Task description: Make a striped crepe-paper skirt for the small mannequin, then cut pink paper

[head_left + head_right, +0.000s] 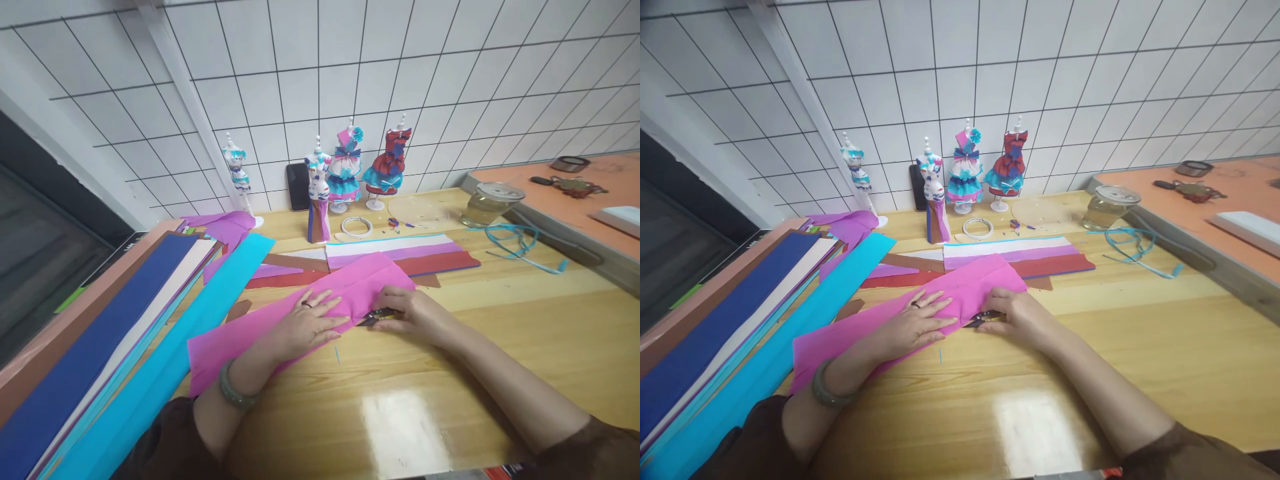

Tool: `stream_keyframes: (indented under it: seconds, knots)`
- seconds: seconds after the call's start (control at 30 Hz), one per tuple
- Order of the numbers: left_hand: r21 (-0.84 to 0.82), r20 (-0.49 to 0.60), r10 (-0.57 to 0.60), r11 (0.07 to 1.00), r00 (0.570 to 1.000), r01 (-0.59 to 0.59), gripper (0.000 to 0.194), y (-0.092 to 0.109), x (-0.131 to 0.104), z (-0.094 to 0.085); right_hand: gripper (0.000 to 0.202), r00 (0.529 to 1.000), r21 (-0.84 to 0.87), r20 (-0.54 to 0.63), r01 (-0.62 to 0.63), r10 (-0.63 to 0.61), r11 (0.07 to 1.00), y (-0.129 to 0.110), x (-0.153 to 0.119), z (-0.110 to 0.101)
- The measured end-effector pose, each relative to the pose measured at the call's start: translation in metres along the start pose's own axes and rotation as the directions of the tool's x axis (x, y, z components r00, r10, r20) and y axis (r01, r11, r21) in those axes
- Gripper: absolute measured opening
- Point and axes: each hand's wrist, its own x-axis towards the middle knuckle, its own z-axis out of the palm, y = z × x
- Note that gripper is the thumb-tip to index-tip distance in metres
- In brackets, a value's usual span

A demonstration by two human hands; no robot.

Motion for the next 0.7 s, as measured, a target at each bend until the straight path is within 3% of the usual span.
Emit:
stream_keyframes:
  seconds: [0.23, 0.7]
  knots:
    - [0.010, -0.004, 0.025, 1.000, 1.000, -0.025, 0.041, 0.001, -0.002, -0.002, 0.031, 0.999, 0.020, 0.004, -0.039, 0.038, 0.999, 0.002, -0.003, -0.007]
    - [-0.082, -0.012, 0.040, 0.996, 0.999, -0.041, 0.058, -0.001, 0.000, -0.003, 0.031, 1.000, 0.023, 0.014, 0.020, -0.020, 1.000, -0.002, 0.003, 0.005]
